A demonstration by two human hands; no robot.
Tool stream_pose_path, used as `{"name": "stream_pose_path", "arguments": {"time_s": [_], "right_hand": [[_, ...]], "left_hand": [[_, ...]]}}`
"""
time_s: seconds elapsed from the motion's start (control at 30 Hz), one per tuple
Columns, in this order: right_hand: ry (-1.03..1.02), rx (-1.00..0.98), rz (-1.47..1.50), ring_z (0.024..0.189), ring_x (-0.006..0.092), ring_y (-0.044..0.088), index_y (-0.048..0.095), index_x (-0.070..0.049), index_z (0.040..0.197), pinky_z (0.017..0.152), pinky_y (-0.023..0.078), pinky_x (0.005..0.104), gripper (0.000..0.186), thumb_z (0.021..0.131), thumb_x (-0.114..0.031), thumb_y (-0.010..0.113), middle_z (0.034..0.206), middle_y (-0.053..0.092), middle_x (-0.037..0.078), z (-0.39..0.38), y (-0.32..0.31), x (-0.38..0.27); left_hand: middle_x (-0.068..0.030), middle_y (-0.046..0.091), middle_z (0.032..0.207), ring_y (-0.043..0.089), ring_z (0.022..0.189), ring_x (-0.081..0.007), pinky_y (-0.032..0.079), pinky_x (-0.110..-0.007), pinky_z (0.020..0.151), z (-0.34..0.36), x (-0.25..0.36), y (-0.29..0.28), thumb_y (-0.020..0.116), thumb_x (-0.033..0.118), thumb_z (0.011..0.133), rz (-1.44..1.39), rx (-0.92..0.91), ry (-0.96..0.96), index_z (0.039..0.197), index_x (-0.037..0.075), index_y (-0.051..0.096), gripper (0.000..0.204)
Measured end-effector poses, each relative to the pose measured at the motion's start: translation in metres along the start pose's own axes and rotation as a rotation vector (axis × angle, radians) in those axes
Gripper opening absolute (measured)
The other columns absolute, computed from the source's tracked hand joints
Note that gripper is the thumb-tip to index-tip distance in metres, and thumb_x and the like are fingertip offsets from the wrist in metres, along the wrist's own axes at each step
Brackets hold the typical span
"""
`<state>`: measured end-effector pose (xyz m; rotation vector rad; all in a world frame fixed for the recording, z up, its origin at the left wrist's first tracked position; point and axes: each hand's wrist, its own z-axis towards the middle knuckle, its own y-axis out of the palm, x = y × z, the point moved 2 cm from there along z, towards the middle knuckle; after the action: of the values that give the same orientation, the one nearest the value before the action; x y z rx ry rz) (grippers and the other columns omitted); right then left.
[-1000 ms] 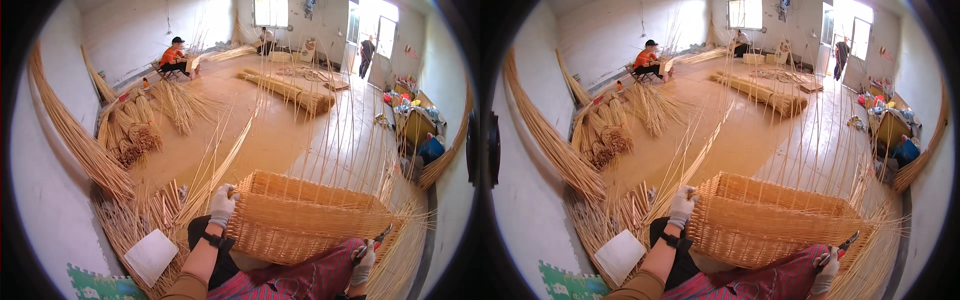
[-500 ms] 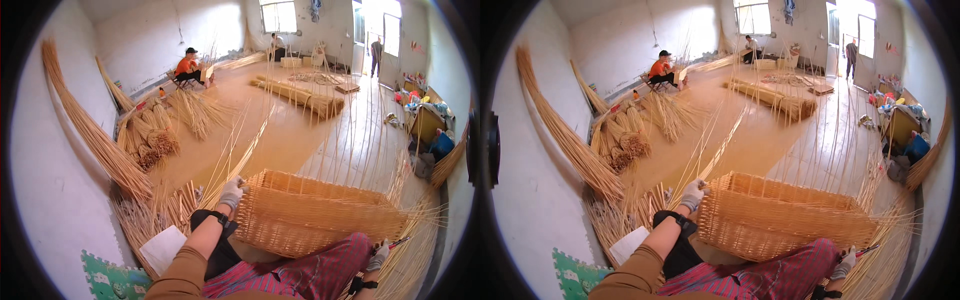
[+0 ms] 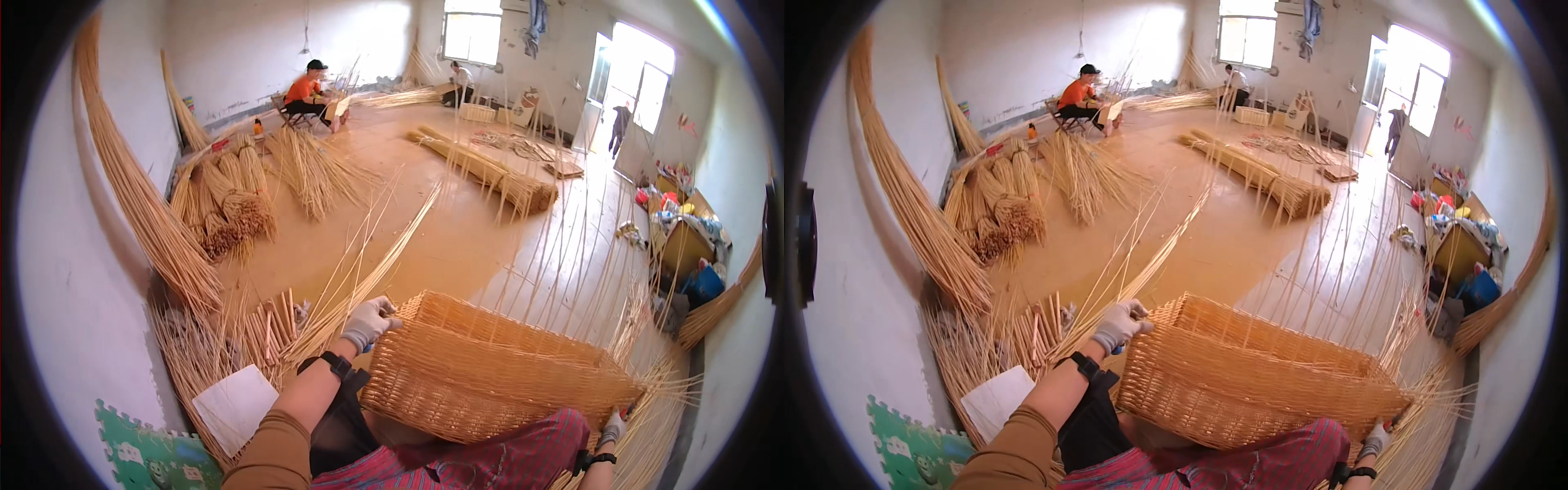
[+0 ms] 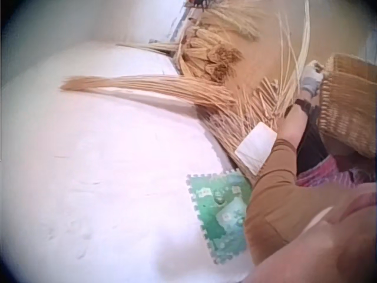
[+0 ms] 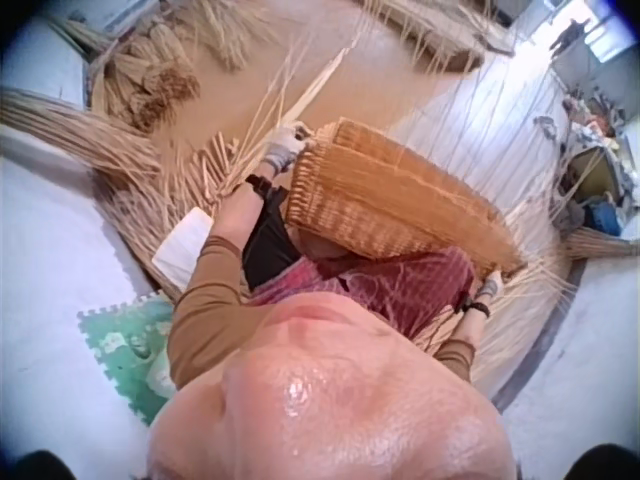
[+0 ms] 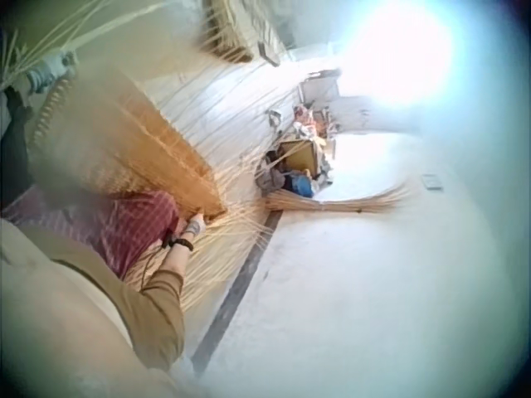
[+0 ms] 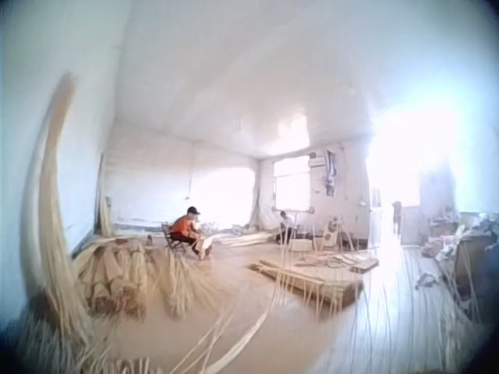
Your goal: Weaving a large straw or wicker basket, measuring the work with a tape measure, and trimming excess material with shears.
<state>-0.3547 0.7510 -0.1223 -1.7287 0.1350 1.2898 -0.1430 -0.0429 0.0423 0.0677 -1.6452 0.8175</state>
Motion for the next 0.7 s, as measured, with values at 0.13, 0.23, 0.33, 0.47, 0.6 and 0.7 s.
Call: {"name": "stream_pose_path", "arguments": {"time_s": [0.13,0.23,0.33,0.47,0.6,0.7], "right_hand": [[0.145,-0.152,0.639,0.050,0.0213,0.054,0.068,-0.015,0.096,0.043,0.044,0.0366,0.036,0.086,-0.048,0.078,0.071,0.065,0.004,0.054,-0.014,0.021],[0.391,-0.291,0.625,0.039,0.0141,0.039,0.064,-0.020,0.090,0.035,0.032,0.0299,0.029,0.089,-0.047,0.076,0.059,0.055,-0.003,0.068,-0.023,0.019],[0.397,-0.368,0.636,0.042,0.0148,0.045,0.064,-0.018,0.094,0.037,0.037,0.0297,0.026,0.092,-0.043,0.072,0.064,0.059,-0.002,0.056,-0.032,0.024],[0.238,-0.382,0.795,0.058,0.0137,0.055,0.067,-0.017,0.109,0.046,0.045,0.0299,0.026,0.094,-0.038,0.072,0.080,0.065,-0.002,0.059,-0.019,0.030],[0.195,-0.521,0.704,0.052,0.0112,0.052,0.066,-0.020,0.108,0.045,0.043,0.0252,0.022,0.094,-0.035,0.072,0.076,0.063,-0.005,0.049,-0.032,0.006],[0.190,-0.486,0.533,0.058,0.0120,0.057,0.065,-0.019,0.116,0.049,0.046,0.0261,0.028,0.092,-0.032,0.074,0.086,0.066,-0.004,0.018,-0.032,-0.015]], "left_hand": [[-0.0103,0.073,0.096,0.067,0.085,-0.0165,0.054,-0.030,0.075,-0.002,0.016,-0.005,0.086,0.014,0.081,0.033,-0.035,-0.034,0.106,0.004,0.069,0.032],[-0.0099,0.073,0.095,0.068,0.084,-0.0185,0.053,-0.032,0.076,-0.005,0.013,-0.010,0.084,0.018,0.083,-0.036,-0.091,-0.073,0.106,0.005,0.069,0.031],[-0.0106,0.074,0.093,0.068,0.082,-0.0205,0.053,-0.032,0.076,-0.005,0.018,-0.005,0.082,0.019,0.084,0.045,-0.035,0.034,0.106,0.005,0.068,0.030],[-0.0133,0.073,0.093,0.068,0.081,-0.0201,0.053,-0.031,0.075,0.009,0.008,0.003,0.081,0.019,0.083,0.136,0.057,0.139,0.106,0.005,0.069,0.029],[-0.0143,0.073,0.092,0.069,0.081,-0.0231,0.054,-0.033,0.076,0.011,0.007,-0.008,0.079,0.016,0.084,0.092,0.094,0.062,0.106,0.004,0.069,0.027],[-0.0149,0.072,0.094,0.069,0.084,-0.0283,0.054,-0.037,0.077,0.013,0.021,-0.012,0.077,0.014,0.085,0.085,0.155,0.045,0.105,0.003,0.069,0.024]]}}
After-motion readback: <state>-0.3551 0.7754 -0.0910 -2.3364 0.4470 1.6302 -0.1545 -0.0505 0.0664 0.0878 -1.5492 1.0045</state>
